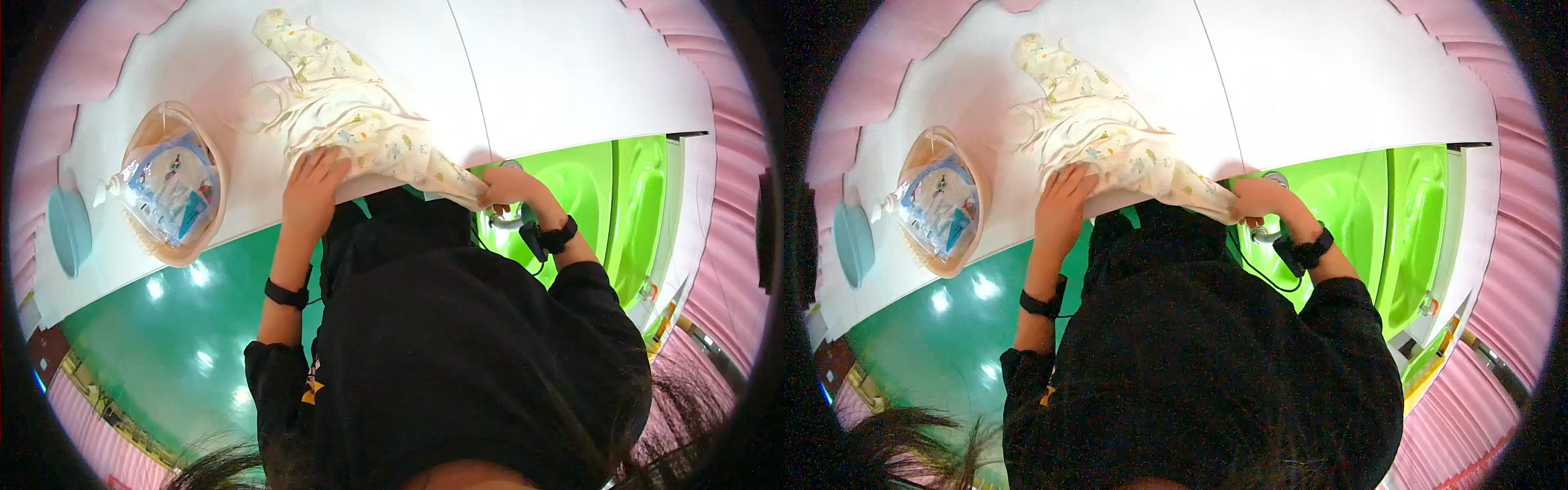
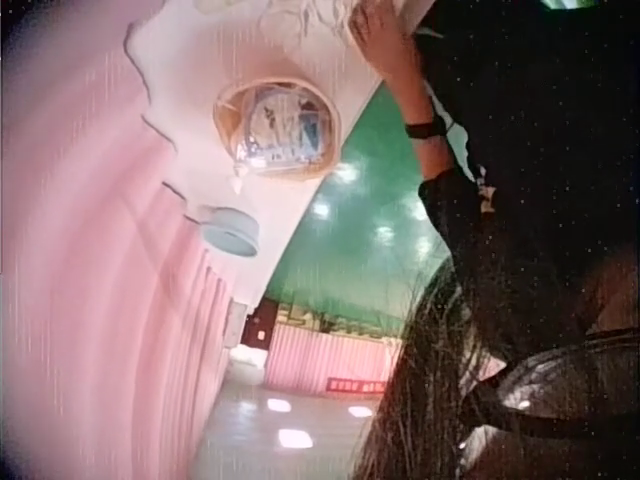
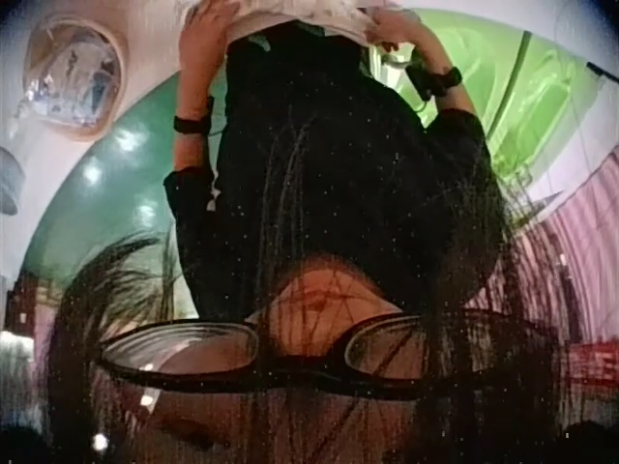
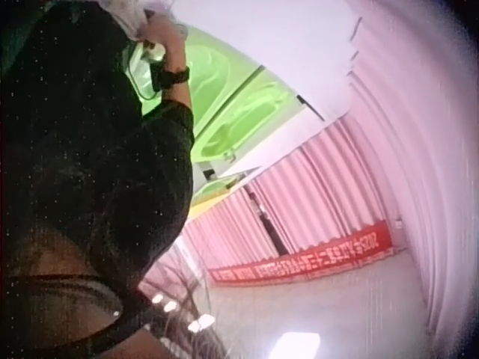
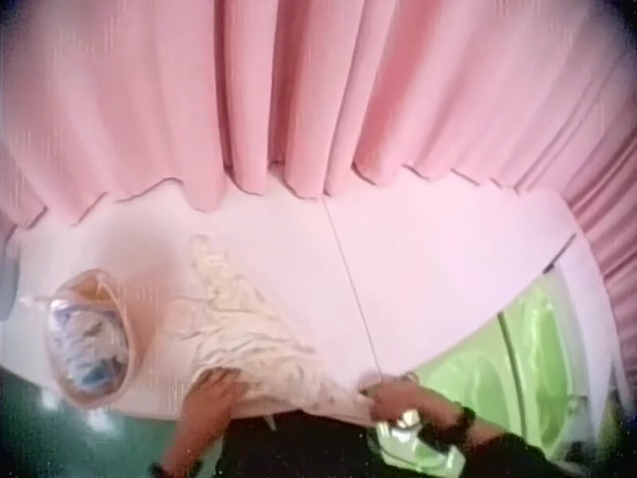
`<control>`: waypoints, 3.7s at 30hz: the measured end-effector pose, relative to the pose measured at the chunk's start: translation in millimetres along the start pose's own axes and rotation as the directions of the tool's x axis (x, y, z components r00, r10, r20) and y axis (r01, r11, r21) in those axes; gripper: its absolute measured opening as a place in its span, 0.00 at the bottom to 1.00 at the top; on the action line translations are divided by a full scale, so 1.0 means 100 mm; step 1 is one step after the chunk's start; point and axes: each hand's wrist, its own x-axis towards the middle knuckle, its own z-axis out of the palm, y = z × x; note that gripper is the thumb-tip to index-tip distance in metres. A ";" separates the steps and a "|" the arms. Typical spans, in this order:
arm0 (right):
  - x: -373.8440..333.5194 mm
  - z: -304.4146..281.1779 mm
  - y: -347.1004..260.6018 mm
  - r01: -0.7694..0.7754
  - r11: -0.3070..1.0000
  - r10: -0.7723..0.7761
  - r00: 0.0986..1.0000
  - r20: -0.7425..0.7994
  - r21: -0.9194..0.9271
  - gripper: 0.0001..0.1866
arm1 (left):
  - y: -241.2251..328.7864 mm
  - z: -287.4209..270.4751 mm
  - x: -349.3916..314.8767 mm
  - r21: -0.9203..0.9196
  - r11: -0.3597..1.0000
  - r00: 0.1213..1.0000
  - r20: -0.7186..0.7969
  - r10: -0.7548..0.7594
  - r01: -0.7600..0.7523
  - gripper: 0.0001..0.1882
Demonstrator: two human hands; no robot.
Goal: Sorting and organizing various personal care and hygiene products such as baby clothes, a comb, and hygiene packets in a nursery or packaging area.
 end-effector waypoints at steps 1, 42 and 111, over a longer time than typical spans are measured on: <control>0.00 0.00 0.04 0.007 0.999 -0.007 1.000 0.013 0.038 0.11 | -0.07 0.01 -0.03 0.062 0.998 1.000 -0.010 0.024 -0.023 0.24; 0.83 -0.49 -1.51 0.408 0.859 -0.474 0.412 -0.778 -0.308 0.10 | -0.21 0.04 0.05 -0.662 0.713 0.810 -0.276 -0.518 0.231 0.25; 0.72 -1.00 -1.52 0.186 0.343 -0.921 0.257 -0.292 -0.921 0.17 | -0.17 -0.36 0.22 -0.214 0.964 0.904 -0.362 -0.227 0.156 0.19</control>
